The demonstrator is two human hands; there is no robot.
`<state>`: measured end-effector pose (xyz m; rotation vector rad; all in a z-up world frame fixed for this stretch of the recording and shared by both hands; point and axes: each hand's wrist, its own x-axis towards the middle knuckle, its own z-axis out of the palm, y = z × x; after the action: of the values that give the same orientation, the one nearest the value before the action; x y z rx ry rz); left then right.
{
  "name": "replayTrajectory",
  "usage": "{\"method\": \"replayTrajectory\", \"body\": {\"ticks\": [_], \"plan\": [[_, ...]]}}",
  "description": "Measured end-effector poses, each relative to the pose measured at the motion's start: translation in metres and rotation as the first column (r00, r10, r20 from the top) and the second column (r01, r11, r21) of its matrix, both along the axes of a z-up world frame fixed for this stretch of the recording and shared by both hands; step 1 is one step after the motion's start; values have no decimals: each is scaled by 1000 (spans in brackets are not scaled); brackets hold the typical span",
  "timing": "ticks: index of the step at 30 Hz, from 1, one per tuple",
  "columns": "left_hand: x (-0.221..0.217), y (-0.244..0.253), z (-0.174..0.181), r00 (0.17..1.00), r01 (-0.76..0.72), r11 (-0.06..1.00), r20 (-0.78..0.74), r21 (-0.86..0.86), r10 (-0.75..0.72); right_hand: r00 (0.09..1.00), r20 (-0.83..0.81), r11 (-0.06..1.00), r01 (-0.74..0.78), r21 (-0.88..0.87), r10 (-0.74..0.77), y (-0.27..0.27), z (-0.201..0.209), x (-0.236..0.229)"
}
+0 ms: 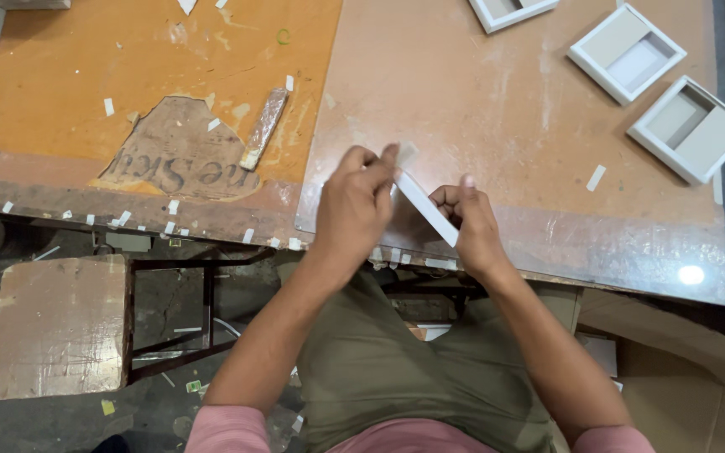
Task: The person assembles small white frames by hand on a workbench. They pick up frame pieces, align them, and press them together to form complete frames, then place the finished frames aside.
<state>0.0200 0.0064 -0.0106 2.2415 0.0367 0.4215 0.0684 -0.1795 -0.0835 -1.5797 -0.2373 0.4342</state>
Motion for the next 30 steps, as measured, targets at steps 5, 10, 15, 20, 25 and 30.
{"method": "replayTrajectory", "body": {"ticks": [5,10,15,20,25,30], "plan": [[-45,-52,-6,980,201,978,-25,50,-200,997,-72,958,51,284,-32,-1,-16,-2],[-29,-33,-22,993,25,966,109,256,-54,996,-87,945,28,326,0,-2,-17,1],[18,55,-41,958,-286,945,62,161,280,942,178,957,-269,-110,285,9,0,-9],[11,63,-66,984,-115,992,139,42,108,740,493,845,-192,-499,458,27,8,-11],[38,49,-83,968,8,946,233,325,-88,750,478,855,-222,-470,457,29,-2,-2],[19,36,-89,963,111,891,175,440,-206,857,383,880,-153,-449,344,25,-12,-4]]}}
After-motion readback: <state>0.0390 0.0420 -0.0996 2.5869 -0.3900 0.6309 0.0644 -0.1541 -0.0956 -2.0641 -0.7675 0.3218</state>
